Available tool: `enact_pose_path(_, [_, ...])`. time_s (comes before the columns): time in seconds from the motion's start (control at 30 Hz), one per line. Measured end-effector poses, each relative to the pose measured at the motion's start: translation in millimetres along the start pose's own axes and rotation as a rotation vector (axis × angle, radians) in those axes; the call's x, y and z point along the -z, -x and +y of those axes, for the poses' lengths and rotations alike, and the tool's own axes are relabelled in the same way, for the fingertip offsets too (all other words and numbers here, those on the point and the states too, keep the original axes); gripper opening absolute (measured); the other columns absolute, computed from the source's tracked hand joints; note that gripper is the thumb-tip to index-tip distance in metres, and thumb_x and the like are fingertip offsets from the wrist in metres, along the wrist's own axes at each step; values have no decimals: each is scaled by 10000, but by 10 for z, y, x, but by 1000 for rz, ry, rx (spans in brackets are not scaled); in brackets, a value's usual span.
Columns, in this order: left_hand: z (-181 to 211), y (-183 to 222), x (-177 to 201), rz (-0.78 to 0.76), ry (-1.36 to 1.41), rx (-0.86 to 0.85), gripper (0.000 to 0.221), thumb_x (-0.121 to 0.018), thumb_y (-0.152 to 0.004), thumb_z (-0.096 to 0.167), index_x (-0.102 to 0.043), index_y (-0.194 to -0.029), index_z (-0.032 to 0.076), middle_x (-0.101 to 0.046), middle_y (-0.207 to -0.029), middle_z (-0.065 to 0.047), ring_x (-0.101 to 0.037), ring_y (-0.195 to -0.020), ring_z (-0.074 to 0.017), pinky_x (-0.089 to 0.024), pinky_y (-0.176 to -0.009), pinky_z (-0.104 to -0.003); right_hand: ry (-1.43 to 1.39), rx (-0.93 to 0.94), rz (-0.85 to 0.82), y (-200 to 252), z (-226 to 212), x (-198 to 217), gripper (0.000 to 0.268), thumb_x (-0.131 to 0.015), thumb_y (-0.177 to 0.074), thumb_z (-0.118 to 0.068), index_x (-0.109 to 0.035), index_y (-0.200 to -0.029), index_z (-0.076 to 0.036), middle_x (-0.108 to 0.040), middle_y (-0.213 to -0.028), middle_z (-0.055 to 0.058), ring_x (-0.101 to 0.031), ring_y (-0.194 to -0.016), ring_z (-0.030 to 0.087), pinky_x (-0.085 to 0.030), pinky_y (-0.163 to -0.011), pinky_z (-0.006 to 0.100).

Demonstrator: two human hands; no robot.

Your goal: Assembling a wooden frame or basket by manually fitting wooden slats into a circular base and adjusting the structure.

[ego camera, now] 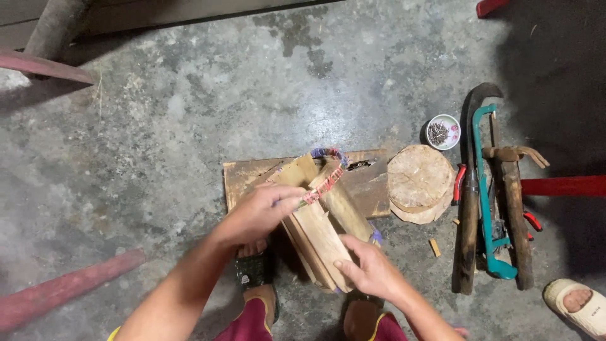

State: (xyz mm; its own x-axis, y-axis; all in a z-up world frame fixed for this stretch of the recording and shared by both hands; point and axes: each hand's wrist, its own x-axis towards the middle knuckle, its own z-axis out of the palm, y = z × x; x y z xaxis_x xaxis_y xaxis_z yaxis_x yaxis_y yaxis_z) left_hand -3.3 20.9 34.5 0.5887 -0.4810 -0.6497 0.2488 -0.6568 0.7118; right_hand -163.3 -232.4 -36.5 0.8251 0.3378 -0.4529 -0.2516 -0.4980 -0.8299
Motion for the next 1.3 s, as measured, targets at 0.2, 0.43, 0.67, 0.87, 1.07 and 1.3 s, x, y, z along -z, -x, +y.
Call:
enact_pose_path(0.2, [-135, -32, -72, 10, 45, -200, 393, -475, -987, 248, -692, -1302, 158, -777, -1096, -51, -691, -934, -186, -557, -823, -340, 48, -72, 77, -53, -71, 5, 358, -545, -942, -401, -689, -1111, -120, -769, -819, 53, -703, -607, 147, -609, -559, 305])
enact_pose_path(0.43, [-134, 84, -204, 167, -145, -308, 536, -606, -922, 208, -549, -1431, 51, -640, -1343, -120, -545, -1261, -295, -432, -1067, -420, 118, -84, 108, -76, -59, -74, 352, -478, -982, -400, -668, -1044, -111, -704, -658, 43, -670, -490, 133, -561, -407, 246])
enact_pose_path(0.67, [-26, 117, -100, 79, 6, -277, 525, -472, -968, 229, -518, -1447, 19, -598, -1438, -165, -582, -1278, -283, -452, -1056, -392, 69, 131, 259, -173, 18, -147, 414, -482, -972, -401, -691, -1070, -58, -670, -732, 31, -593, -515, 132, -501, -415, 259])
enact_pose_path(0.87, [11, 131, -70, -30, 200, -104, 151, -605, -929, 192, -705, -908, 82, -700, -888, -55, -630, -732, -163, -536, -639, -309, 200, 247, 268, -111, -90, 80, 310, -519, -967, -307, -698, -1003, -56, -656, -705, 37, -597, -601, 156, -545, -560, 293])
enact_pose_path(1.07, [191, 421, -113, 172, 204, -372, 227, -661, -888, 301, -738, -993, 114, -619, -895, -27, -552, -901, -202, -434, -871, -390, 297, 273, 277, -25, -612, 439, 184, -647, -869, -258, -700, -911, -86, -648, -695, 6, -545, -624, 153, -490, -667, 300])
enact_pose_path(1.3, [782, 1039, 200, 326, 130, -597, 216, -680, -876, 264, -679, -938, 57, -649, -902, -28, -525, -863, -193, -404, -898, -377, 438, 511, 707, 300, -1128, 669, 234, -725, -788, -94, -699, -1014, -43, -700, -1068, 120, -643, -1029, 249, -543, -973, 399])
